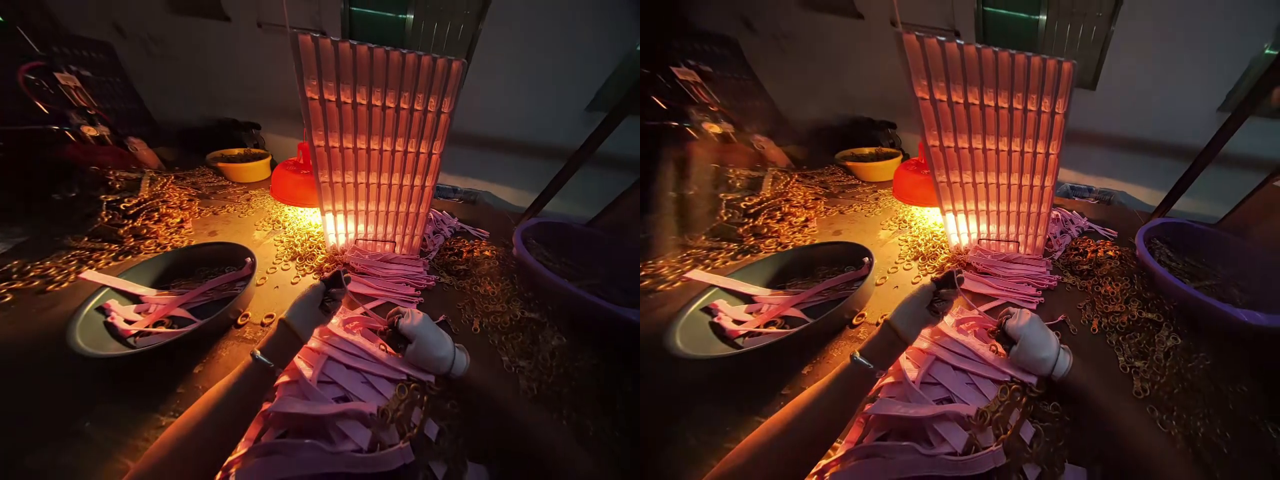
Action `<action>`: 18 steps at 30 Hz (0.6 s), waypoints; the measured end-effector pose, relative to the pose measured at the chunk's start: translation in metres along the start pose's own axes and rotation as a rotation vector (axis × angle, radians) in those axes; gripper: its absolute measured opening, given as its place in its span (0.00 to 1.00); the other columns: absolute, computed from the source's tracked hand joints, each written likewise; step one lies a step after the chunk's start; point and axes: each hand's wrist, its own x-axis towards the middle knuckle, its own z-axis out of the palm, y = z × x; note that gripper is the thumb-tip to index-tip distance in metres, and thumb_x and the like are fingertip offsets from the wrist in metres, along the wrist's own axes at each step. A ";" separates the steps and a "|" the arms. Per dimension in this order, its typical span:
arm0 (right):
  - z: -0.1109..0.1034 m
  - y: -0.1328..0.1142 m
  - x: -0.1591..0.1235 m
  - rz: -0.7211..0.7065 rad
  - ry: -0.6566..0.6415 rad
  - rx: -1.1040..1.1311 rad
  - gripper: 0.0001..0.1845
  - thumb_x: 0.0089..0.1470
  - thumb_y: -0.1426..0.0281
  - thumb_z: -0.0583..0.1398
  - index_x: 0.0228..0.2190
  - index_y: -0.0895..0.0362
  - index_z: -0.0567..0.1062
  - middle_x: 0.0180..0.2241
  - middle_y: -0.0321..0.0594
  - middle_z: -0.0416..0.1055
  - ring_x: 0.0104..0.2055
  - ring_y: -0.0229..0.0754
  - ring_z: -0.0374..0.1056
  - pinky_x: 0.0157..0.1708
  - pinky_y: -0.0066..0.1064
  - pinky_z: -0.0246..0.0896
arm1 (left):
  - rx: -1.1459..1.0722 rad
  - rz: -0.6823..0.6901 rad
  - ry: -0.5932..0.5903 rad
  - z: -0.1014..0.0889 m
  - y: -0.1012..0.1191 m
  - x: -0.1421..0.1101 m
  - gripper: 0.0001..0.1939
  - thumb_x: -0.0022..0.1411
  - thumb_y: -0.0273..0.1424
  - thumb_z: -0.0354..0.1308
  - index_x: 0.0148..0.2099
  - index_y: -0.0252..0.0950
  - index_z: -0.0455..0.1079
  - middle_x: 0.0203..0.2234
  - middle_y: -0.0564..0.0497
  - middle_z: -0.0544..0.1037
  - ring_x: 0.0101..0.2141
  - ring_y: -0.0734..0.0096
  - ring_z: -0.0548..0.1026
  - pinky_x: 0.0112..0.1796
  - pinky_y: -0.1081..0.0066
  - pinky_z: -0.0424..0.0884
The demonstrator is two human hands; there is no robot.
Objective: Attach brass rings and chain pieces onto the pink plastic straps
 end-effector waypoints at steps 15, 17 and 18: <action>-0.033 -0.083 0.002 0.331 0.104 -0.246 0.08 0.58 0.72 0.60 0.38 0.56 0.78 0.36 0.44 0.78 0.37 0.44 0.71 0.37 0.31 0.60 | 0.595 0.088 -0.187 0.048 -0.058 -0.079 0.20 0.58 0.48 0.64 0.32 0.38 0.63 0.13 0.61 0.59 0.13 0.82 0.54 0.13 0.80 0.49; -0.035 -0.092 -0.001 0.420 0.008 -0.380 0.06 0.55 0.73 0.60 0.35 0.57 0.77 0.34 0.45 0.78 0.36 0.45 0.70 0.34 0.32 0.56 | 0.623 0.072 -0.195 0.051 -0.060 -0.083 0.20 0.55 0.48 0.65 0.31 0.39 0.62 0.13 0.62 0.59 0.13 0.82 0.53 0.13 0.80 0.49; -0.037 -0.097 -0.002 0.453 -0.039 -0.429 0.05 0.53 0.73 0.60 0.34 0.57 0.77 0.34 0.46 0.77 0.35 0.46 0.70 0.33 0.33 0.54 | 0.640 0.059 -0.208 0.052 -0.061 -0.084 0.21 0.55 0.48 0.65 0.31 0.39 0.62 0.13 0.62 0.58 0.13 0.82 0.53 0.13 0.80 0.49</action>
